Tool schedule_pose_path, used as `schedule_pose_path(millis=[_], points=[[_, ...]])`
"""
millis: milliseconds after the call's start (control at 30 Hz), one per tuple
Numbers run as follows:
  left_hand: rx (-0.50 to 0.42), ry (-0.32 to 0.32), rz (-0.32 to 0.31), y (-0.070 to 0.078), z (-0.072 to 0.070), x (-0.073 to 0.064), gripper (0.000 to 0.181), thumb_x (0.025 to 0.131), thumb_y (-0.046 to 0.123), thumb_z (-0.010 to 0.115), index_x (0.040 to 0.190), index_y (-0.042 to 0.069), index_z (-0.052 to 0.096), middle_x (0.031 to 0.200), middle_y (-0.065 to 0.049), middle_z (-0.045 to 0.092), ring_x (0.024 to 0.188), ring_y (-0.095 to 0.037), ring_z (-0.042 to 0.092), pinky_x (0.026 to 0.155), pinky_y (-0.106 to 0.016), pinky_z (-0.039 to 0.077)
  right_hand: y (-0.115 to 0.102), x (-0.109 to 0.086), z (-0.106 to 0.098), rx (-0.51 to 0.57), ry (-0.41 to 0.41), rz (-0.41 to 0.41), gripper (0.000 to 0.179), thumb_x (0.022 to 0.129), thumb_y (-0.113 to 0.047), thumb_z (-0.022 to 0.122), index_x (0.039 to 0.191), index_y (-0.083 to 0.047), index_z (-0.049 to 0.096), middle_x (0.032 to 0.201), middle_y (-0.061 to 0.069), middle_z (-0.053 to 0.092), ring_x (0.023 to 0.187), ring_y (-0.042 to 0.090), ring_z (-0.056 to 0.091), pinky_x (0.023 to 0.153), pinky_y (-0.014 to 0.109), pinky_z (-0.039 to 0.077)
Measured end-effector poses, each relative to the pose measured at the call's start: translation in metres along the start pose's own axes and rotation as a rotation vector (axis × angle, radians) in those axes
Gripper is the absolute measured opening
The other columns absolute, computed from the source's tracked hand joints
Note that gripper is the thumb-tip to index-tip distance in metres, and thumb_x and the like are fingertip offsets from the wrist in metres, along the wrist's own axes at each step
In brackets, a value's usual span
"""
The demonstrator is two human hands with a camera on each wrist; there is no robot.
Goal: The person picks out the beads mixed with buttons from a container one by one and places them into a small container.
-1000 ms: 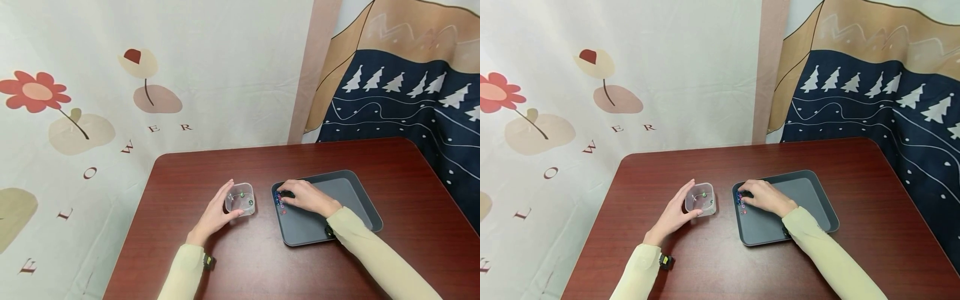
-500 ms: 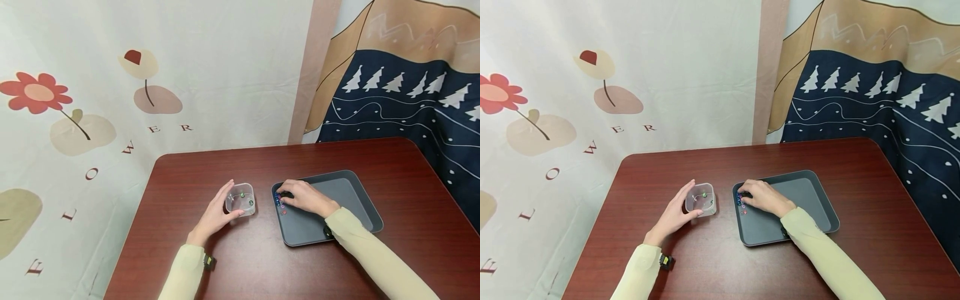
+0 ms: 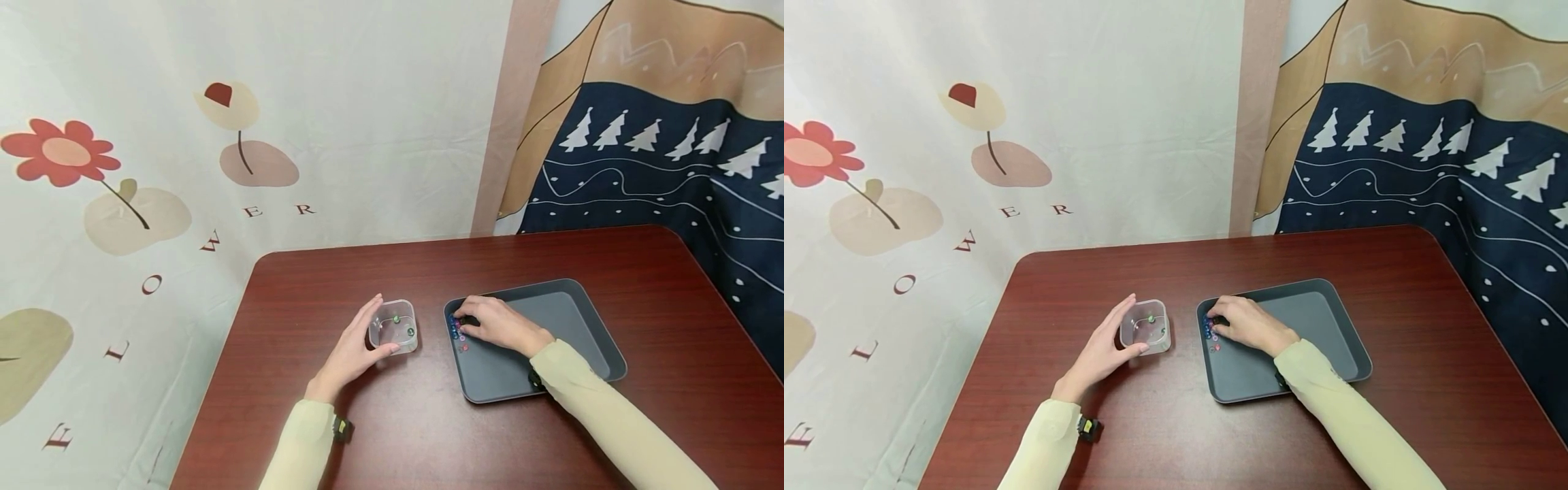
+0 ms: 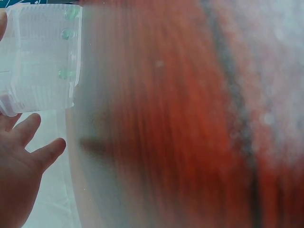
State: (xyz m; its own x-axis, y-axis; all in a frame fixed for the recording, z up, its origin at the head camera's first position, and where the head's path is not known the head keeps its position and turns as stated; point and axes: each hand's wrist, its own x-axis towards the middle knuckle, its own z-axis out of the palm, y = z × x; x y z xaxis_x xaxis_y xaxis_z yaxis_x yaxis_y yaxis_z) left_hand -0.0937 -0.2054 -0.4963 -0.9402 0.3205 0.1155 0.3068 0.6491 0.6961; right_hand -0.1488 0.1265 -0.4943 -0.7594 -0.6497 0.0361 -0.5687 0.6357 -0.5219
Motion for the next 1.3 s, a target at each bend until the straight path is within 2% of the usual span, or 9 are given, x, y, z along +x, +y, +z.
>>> schedule_pose_path(millis=[333, 767, 1033, 1300], points=[[-0.005, -0.003, -0.004, 0.0005, 0.0000, 0.0006, 0.099, 0.084, 0.036, 0.088, 0.161, 0.007, 0.034, 0.167, -0.003, 0.033, 0.152, -0.024, 0.034, 0.122, -0.047, 0.030, 0.0035, -0.0018, 0.0022, -0.035, 0.006, -0.016, 0.026, 0.095, -0.019, 0.077, 0.120, -0.011, 0.076, 0.117, 0.004, 0.069, 0.110, 0.021, 0.064, 0.098, 0.042, 0.055], [0.021, 0.000, 0.012, -0.0007, 0.0005, 0.0005, 0.098, 0.084, 0.037, 0.087, 0.161, 0.006, 0.035, 0.167, -0.004, 0.034, 0.151, -0.024, 0.035, 0.121, -0.047, 0.031, 0.0086, -0.0041, 0.0030, -0.112, 0.063, -0.087, 0.022, 0.092, -0.013, 0.079, 0.114, -0.009, 0.077, 0.108, 0.002, 0.069, 0.102, 0.019, 0.065, 0.089, 0.039, 0.057], [0.023, 0.001, 0.009, -0.0008, 0.0009, 0.0004, 0.098, 0.085, 0.038, 0.086, 0.161, 0.006, 0.034, 0.167, -0.004, 0.034, 0.151, -0.024, 0.035, 0.121, -0.048, 0.031, 0.0080, -0.0041, 0.0026, -0.103, 0.052, -0.057, 0.017, 0.093, -0.014, 0.079, 0.110, -0.011, 0.078, 0.107, 0.001, 0.069, 0.102, 0.019, 0.065, 0.090, 0.039, 0.057], [0.019, 0.003, 0.006, -0.0003, 0.0005, 0.0005, 0.098, 0.084, 0.038, 0.087, 0.161, 0.006, 0.035, 0.166, -0.004, 0.034, 0.151, -0.023, 0.035, 0.121, -0.047, 0.031, 0.0073, -0.0049, -0.0014, -0.042, 0.039, -0.025, 0.016, 0.095, -0.015, 0.077, 0.111, -0.011, 0.078, 0.108, 0.000, 0.069, 0.103, 0.017, 0.066, 0.092, 0.039, 0.057]])
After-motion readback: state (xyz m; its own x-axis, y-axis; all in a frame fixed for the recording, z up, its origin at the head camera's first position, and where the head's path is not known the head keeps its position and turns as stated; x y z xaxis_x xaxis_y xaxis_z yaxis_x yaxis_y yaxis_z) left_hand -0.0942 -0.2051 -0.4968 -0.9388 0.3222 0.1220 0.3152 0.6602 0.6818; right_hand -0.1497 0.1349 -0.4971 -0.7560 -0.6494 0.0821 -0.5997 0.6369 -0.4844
